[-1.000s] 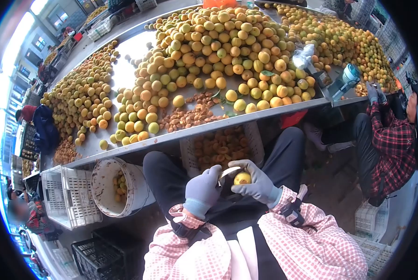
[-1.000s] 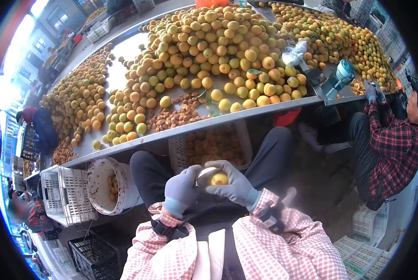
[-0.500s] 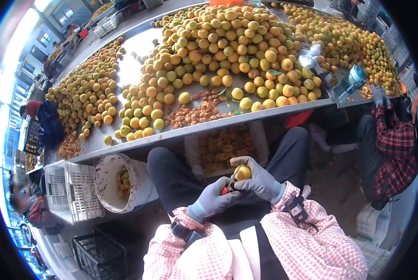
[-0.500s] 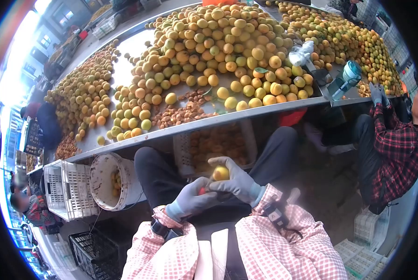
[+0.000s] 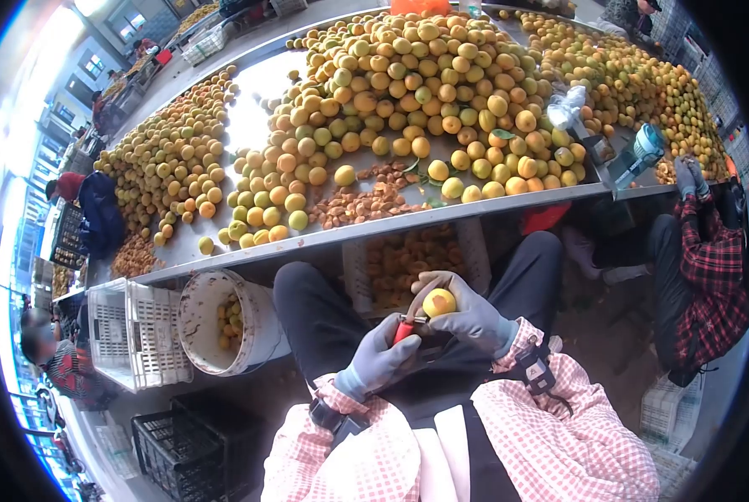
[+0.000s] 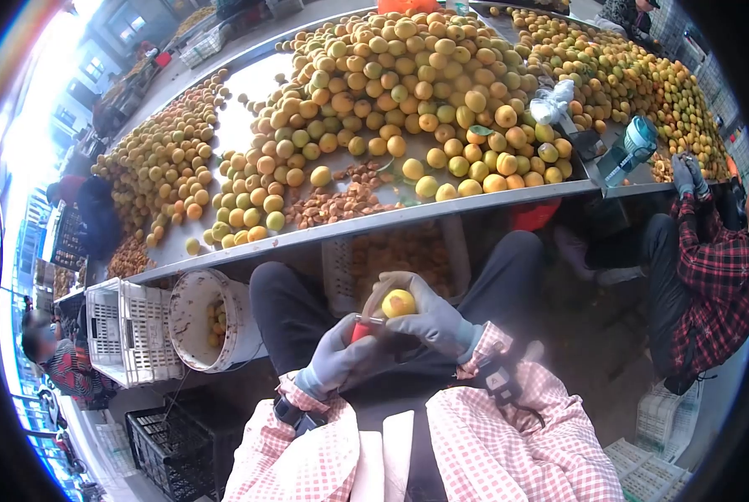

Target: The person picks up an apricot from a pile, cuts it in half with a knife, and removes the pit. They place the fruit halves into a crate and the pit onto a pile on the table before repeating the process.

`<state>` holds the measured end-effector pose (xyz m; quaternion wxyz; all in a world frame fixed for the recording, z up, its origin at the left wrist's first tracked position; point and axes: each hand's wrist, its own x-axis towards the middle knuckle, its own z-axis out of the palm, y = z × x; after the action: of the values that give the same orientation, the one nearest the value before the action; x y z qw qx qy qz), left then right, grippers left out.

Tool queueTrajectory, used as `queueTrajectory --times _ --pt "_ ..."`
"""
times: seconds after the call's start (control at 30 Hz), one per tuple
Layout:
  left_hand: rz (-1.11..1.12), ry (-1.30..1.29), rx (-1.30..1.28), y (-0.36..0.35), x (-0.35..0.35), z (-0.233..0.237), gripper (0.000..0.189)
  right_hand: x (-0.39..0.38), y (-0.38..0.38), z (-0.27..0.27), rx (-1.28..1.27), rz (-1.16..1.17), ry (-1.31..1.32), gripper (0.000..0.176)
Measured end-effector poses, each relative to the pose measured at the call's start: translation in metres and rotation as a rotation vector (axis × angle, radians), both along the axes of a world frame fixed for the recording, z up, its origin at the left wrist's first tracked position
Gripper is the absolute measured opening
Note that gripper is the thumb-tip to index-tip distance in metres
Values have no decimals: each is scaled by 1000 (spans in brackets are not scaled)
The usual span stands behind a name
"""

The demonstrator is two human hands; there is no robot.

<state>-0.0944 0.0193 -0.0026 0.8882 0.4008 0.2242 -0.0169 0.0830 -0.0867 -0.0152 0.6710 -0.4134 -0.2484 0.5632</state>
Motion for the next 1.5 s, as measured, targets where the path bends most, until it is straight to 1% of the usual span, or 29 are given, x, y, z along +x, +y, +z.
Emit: queueTrajectory --times 0.07,0.1,0.13,0.2,0.23,0.3,0.4,0.43,0.5,0.53,0.63,0.7,0.83,0.93,1.0,1.1,1.23,1.3,1.43,1.5 --pt "177 -181 1140 2 1 -11 32 2 -3 9 -204 133 29 53" --pt "133 -67 1189 4 -2 4 32 1 -3 5 -260 164 34 52" --pt "136 -64 1188 7 -3 10 32 -3 -2 2 -261 168 34 52" --pt "79 -38 1545 10 -6 12 28 -14 1 -4 -157 94 108 51" --pt "84 -26 1537 10 -9 10 28 -18 3 -5 -166 104 113 51" --pt "103 35 1597 12 -13 7 28 -25 10 -4 -139 64 7 53" --pt "107 40 1646 14 -20 9 29 -31 14 2 -178 89 70 54" --pt "113 46 1640 15 -23 10 29 -32 15 7 -184 97 70 54" --pt "119 125 1721 16 -30 12 28 -30 20 17 -291 86 25 55" --pt "124 129 1719 17 -32 11 28 -31 21 19 -293 91 23 55" --pt "166 135 1755 19 -39 6 28 -34 25 22 -235 95 60 55" --pt "147 111 1802 19 -41 2 29 -40 29 22 -189 65 45 56" --pt "141 94 1839 19 -43 -2 25 -47 34 11 -189 50 -14 55" --pt "102 150 1849 18 -45 -7 20 -49 35 14 -213 52 20 54" --pt "82 275 1917 18 -47 -14 17 -51 37 21 -279 66 1 53" --pt "107 349 1950 22 -49 -22 17 -58 40 21 -277 46 11 54" --pt "97 361 1922 26 -52 -20 18 -61 48 24 -277 51 -47 54" --pt "176 253 1829 27 -54 -21 19 -60 51 35 -340 42 -15 54" --pt "182 231 1809 25 -60 -15 20 -56 51 27 -320 62 -1 53" --pt "203 197 1811 25 -60 -13 20 -61 52 31 -319 76 -60 53"
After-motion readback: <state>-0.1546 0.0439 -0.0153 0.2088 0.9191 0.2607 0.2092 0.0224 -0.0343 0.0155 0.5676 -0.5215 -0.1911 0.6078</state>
